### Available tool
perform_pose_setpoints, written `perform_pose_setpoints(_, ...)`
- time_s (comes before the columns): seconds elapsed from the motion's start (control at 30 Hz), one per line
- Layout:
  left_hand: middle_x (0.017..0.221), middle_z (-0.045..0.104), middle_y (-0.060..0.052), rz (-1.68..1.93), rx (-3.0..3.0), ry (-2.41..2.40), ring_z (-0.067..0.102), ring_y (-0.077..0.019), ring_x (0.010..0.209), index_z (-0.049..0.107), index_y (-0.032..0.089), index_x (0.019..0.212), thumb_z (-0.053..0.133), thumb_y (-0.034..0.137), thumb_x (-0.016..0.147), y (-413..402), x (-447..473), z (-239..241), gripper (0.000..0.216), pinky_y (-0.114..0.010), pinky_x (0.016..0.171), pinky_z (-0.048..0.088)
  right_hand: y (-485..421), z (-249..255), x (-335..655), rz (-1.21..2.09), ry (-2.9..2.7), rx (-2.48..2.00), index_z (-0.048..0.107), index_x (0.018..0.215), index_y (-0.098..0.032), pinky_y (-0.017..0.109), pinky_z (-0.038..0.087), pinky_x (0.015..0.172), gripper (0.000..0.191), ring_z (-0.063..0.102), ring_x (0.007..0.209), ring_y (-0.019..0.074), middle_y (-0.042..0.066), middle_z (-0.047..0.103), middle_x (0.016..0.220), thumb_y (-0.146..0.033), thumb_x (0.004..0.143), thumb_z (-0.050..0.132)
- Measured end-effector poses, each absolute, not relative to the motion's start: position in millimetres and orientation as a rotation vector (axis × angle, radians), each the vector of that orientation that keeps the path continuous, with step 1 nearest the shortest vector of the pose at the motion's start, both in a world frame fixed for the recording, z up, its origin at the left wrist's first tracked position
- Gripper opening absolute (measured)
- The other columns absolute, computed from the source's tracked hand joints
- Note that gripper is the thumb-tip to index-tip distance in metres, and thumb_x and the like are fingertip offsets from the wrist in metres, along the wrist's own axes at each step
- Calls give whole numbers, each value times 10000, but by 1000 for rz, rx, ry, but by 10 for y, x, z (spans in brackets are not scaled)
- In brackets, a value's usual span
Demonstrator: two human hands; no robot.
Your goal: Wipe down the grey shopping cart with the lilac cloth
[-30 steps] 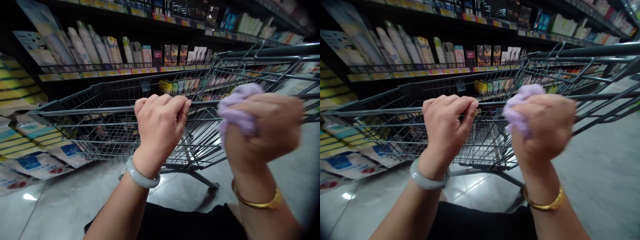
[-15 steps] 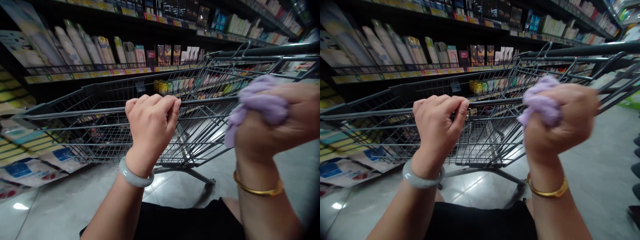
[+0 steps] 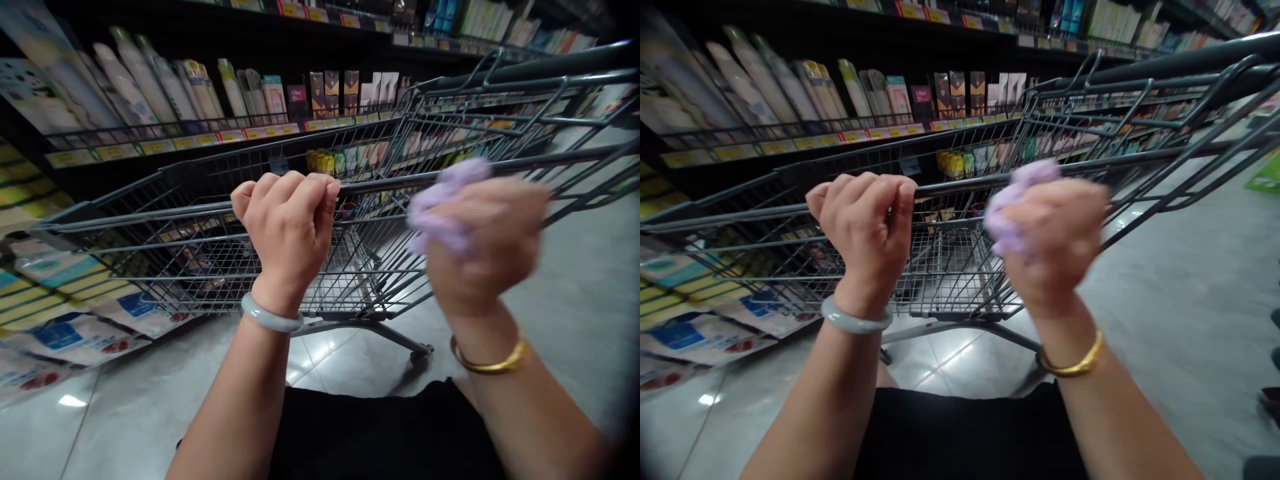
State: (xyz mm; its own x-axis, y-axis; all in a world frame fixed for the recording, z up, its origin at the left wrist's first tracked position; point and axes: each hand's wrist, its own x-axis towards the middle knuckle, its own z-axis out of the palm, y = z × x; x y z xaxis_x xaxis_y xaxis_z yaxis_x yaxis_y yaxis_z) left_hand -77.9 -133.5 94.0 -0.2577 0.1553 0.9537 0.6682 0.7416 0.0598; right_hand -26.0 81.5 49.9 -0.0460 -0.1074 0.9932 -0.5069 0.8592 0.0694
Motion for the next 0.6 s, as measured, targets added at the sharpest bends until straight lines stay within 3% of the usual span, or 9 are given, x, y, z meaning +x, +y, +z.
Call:
perform_pose_setpoints(0.07,860,708,-5,-561,-632,-1758,593,-235,889,668,307,893,466,431,1022,-1340,-813,908,270,-470,945,308,510,303,-299,240,-1678,628,664,973,-278,429,473,986,152,633,1058,195,-9,689,1030,-182,865,713)
perform_pose_setpoints(0.17,855,701,-8,-556,-608,-1739,588,-235,905,647,288,868,444,438,1033,-1349,-863,872,301,-472,935,298,290,150,-297,76,-1780,782,671,912,-282,379,486,929,66,652,1046,168,-58,736,988,-238,880,708)
perform_pose_setpoints(0.37,822,656,20,-539,-560,-1620,517,-180,891,611,275,871,353,504,1052,-1395,-1051,807,390,-509,937,301,538,396,-230,215,-1662,576,678,974,-296,376,512,910,158,645,1033,187,-10,723,1002,-234,846,748)
perform_pose_setpoints(0.5,1045,720,46,-586,-691,-1652,585,-157,1080,657,302,1076,369,407,1072,-1455,-963,858,306,-513,1044,352,443,183,-326,90,-1678,606,676,919,-321,381,466,954,103,632,1026,173,-63,732,1000,-250,863,728)
perform_pose_setpoints(0.6,1100,740,1,-595,-847,-1586,604,-206,1146,688,281,1090,496,314,1025,-1479,-728,925,206,-492,1039,419,295,-29,-362,-59,-1748,740,693,875,-322,366,461,934,82,638,1038,165,-81,745,1031,-243,870,714)
